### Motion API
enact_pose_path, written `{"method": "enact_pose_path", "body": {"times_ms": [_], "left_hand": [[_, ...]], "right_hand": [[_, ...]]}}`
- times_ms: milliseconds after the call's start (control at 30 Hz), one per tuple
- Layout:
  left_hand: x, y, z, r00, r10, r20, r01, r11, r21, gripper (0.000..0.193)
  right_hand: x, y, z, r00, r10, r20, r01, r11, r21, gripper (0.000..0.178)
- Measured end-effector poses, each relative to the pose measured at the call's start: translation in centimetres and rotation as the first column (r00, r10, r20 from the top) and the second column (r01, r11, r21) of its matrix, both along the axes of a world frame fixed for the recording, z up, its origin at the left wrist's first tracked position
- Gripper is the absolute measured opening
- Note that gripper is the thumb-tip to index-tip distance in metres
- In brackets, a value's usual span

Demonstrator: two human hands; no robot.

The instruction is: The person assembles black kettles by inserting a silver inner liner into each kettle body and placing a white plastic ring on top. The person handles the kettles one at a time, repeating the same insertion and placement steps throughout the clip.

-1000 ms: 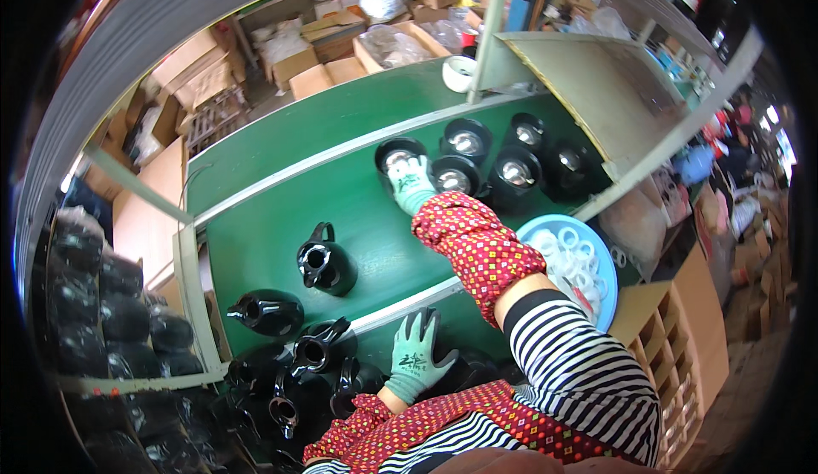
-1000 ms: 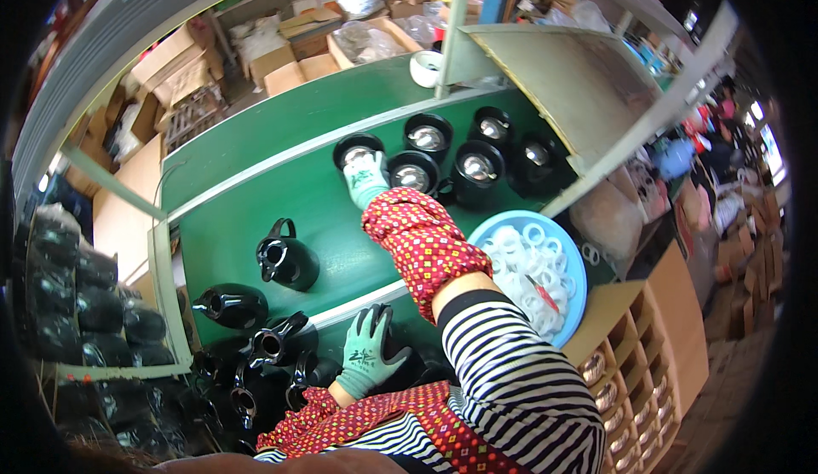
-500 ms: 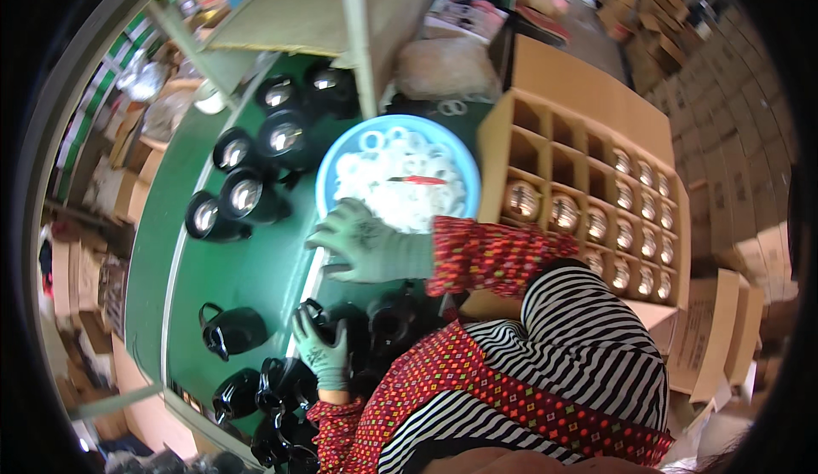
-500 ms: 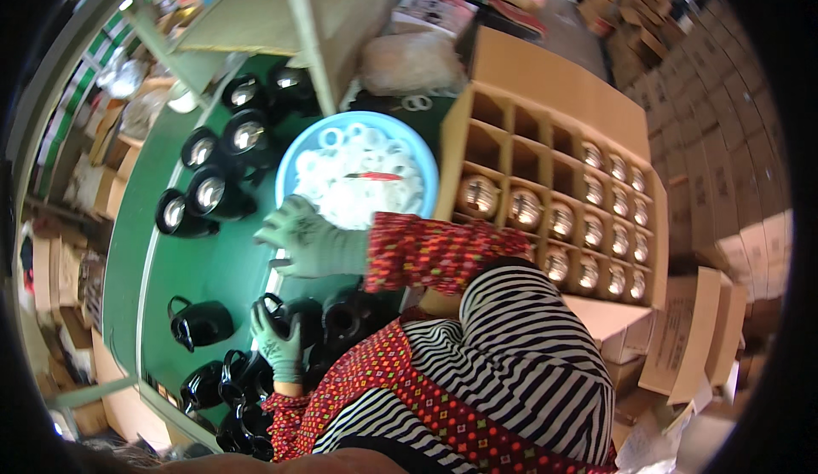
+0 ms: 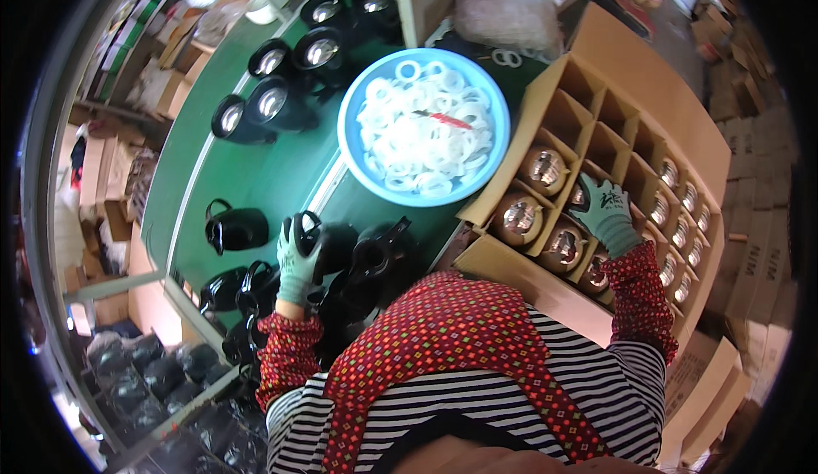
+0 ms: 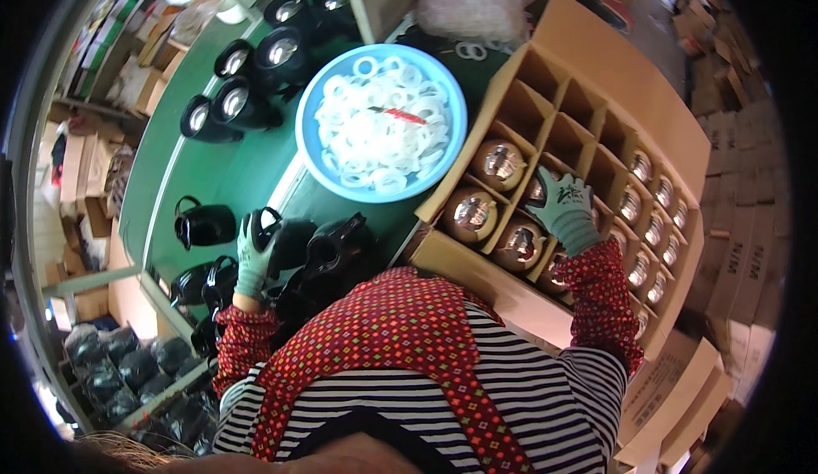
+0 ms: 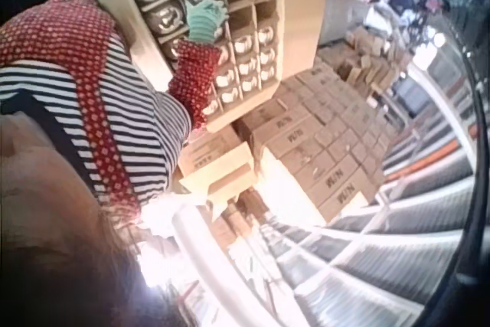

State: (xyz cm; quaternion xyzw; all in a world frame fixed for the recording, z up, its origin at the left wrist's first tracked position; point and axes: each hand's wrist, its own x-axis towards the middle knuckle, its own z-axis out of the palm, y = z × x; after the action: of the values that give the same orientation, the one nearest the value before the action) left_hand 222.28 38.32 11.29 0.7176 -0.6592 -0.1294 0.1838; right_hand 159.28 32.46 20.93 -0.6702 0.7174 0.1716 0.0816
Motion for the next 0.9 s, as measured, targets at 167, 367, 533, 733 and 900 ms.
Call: {"method": "enact_pose_path", "body": {"times_ms": [167, 367, 533, 733, 900], "left_hand": [[-7.6, -6.3, 8.0, 0.99, -0.118, -0.077, 0.112, 0.99, -0.082, 0.061], [-18.4, -13.0, 6.1, 0.86, -0.511, -0.004, 0.511, 0.86, -0.008, 0.055], [-21.7, -16.9, 1.3, 0.774, -0.56, 0.295, 0.565, 0.821, 0.078, 0.055], [-20.0, -16.5, 2.6, 0.916, -0.401, -0.001, 0.398, 0.909, -0.126, 0.022], [-19.9, -11.5, 10.7, 0.71, -0.096, -0.697, 0.193, 0.979, 0.062, 0.026]], "right_hand": [[0.9, -1.0, -1.0, 0.996, -0.089, -0.031, 0.088, 0.995, -0.036, 0.092], [2.3, -0.4, 5.6, 0.997, -0.071, 0.003, 0.07, 0.984, -0.166, 0.092], [0.5, 1.9, 12.0, 0.923, 0.192, 0.333, 0.007, 0.858, -0.514, 0.088], [0.9, 5.8, 12.3, 0.383, 0.289, 0.877, 0.347, 0.835, -0.427, 0.096], [7.4, 6.7, 9.3, -0.029, 0.199, 0.98, 0.387, 0.906, -0.172, 0.103]]}}
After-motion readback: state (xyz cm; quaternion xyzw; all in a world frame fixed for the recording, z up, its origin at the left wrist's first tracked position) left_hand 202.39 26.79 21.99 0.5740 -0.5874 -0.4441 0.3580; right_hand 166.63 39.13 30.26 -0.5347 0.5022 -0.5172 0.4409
